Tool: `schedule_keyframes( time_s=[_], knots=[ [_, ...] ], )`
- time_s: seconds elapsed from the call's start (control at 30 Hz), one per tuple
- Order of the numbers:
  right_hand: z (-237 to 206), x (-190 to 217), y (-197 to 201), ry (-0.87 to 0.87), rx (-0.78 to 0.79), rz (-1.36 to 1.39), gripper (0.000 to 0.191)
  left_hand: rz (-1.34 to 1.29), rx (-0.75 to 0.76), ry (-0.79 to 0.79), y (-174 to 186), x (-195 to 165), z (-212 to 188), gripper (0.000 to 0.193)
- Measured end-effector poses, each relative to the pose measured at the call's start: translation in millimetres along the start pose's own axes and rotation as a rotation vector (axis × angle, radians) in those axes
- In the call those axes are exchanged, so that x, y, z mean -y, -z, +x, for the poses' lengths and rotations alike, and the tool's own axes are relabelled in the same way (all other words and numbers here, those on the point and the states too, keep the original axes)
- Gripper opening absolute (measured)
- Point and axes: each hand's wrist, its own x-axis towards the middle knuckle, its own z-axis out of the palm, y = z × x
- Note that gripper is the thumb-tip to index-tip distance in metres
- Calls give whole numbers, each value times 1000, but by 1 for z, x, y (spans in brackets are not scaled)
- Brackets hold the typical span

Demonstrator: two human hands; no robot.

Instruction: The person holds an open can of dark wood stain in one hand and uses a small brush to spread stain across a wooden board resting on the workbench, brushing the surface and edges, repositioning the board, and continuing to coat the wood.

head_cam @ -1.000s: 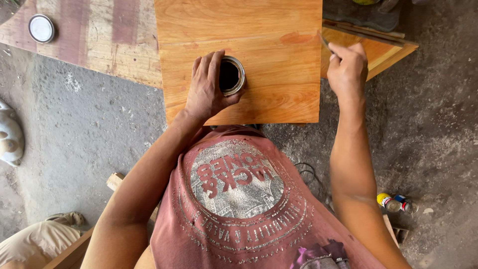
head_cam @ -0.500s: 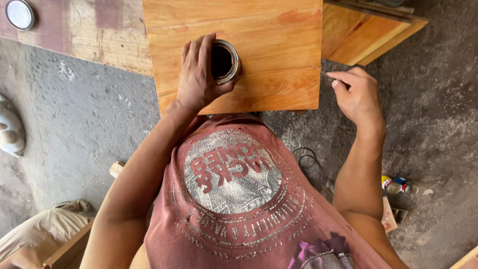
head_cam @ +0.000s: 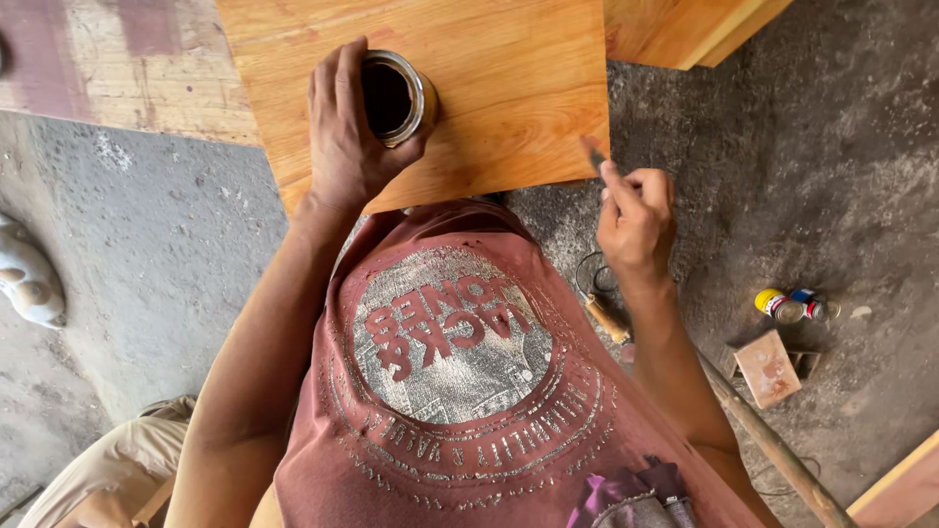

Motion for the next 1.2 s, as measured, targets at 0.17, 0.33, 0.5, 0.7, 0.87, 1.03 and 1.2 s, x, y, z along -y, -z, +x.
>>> schedule_keyframes(
  time_s=[0.17,0.33,0.5,0.7,0.87,1.03,1.2],
  knots=[
    [-5,-4,4,-54,20,-79,30,6,8,26,-3,0,0,102],
    [-2,-4,-1,6,57,-29,30,-9,11,39,-6,2,0,104],
    [1,-3,-6,-46,12,-79,29,-7,3,33,-6,8,-2,103],
    [8,2,-12,-29,30,-44,32,-57,-16,52,-7,12,-2,104],
    [28,3,-15,43,123,18,26,-65,-53,65,-12,10,-4,104],
    [48,-1,-29,130,-33,-125,30,-27,-63,64,-15,13,-3,105],
    [52,-9,-25,13,160,88,27,-60,-68,78,-12,7,-3,108]
  ],
)
